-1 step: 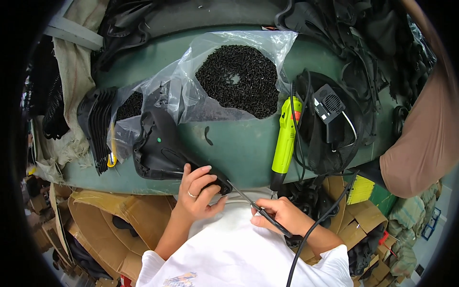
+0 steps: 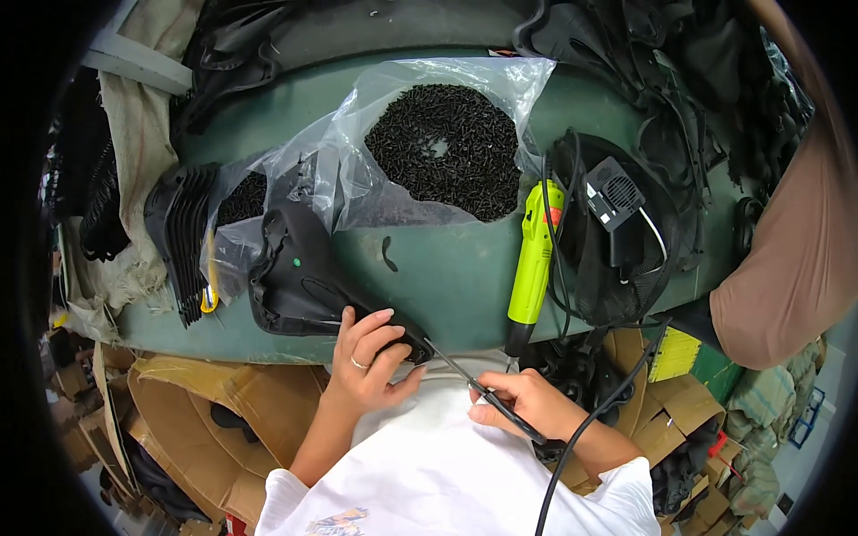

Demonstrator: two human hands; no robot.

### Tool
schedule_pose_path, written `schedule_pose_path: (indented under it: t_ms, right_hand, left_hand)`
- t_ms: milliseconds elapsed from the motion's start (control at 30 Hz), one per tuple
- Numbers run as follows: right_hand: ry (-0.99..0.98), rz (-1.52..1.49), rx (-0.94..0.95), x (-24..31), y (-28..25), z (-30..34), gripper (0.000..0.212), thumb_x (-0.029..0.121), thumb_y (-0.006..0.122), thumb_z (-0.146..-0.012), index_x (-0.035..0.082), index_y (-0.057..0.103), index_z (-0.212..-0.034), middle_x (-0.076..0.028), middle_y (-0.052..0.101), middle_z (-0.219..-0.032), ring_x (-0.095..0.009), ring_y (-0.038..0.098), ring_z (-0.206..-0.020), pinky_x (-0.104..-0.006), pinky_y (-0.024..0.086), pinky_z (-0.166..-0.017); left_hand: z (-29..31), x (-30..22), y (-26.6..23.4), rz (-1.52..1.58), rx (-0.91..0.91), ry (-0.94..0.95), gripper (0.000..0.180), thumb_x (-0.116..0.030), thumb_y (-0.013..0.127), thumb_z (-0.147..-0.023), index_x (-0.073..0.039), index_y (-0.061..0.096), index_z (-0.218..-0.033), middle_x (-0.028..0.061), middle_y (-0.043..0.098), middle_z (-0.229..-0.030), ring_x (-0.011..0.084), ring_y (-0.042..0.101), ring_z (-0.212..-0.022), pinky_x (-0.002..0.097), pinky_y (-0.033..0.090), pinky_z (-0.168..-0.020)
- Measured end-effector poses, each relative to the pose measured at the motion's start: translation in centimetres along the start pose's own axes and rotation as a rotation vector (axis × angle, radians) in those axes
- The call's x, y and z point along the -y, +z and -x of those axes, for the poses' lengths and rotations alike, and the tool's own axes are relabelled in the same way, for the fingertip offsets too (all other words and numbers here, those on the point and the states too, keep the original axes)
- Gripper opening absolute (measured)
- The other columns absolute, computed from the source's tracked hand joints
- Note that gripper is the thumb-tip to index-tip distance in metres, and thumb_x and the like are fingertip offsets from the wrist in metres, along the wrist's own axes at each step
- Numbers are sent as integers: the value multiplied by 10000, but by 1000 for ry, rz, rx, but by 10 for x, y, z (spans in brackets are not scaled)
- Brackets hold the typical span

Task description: Assembling bicycle seats by fitting covers, inserting small components, and using an electric screwdriver.

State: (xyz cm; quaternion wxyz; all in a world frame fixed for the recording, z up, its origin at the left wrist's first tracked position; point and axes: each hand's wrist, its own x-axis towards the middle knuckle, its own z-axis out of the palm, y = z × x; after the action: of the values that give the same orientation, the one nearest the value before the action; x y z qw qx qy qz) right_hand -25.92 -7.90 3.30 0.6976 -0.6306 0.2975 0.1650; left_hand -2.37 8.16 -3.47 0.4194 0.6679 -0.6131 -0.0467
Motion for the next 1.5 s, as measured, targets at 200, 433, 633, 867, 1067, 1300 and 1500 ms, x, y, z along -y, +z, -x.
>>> schedule_pose_path:
  t_ms: [200,433,633,867,1067,1300,1500]
  right_hand:
    - [-3,-2,7,-1,3,2,345,327,785,-1004,4,679,-1064,-40,445,-575,-113,412,-515,-311,321,-523]
    - [27,54,124,10,-3,1,367,375,741,-1030,21,664,-1089,-56,477,-610,-157,454,-557,-332,364,-562]
    - [21,61,188,4,3,-7,417,451,680,-1057,40,654,-1122,-70,509,-629,-191,487,-568,-362,387,-576]
    - [45,44,136,3,12,-17,420,460,697,-1052,42,664,-1062,-63,495,-625,-158,459,-559,-346,372,-557]
    - [64,72,104,11,10,-18,373,383,763,-1013,29,682,-1097,-30,457,-611,-121,442,-544,-314,361,-539]
    - [1,124,151,11,11,-20,438,448,732,-1020,36,662,-1153,-20,472,-619,-138,458,-564,-327,377,-555]
    - [41,67,120,14,19,-30,560,586,659,-1041,26,658,-1057,-71,512,-638,-199,498,-564,-375,398,-564]
  left_hand:
    - [1,-8,1,-86,41,-115,294,-203,935,-773,-98,689,-894,88,657,-1193,335,650,-1267,625,456,-1120]
    - [0,-1,-8,127,41,-172,237,-56,907,-777,-63,690,-873,91,673,-1182,341,656,-1269,594,461,-1115]
    - [0,1,-12,225,32,-183,235,-44,913,-766,-60,700,-865,90,688,-1178,342,661,-1267,577,469,-1100]
    - [-1,2,-15,248,36,-166,227,-60,921,-760,-63,715,-854,90,684,-1186,338,654,-1266,569,487,-1046]
    - [0,3,-14,276,7,-169,221,-59,921,-756,-64,718,-843,92,687,-1172,336,656,-1256,566,492,-1013]
    - [-1,3,-16,289,18,-160,218,-58,923,-746,-63,724,-837,90,696,-1171,340,655,-1260,564,489,-1014]
    - [-1,3,-16,294,14,-167,214,-63,924,-740,-64,730,-830,88,697,-1177,336,653,-1266,572,483,-1044]
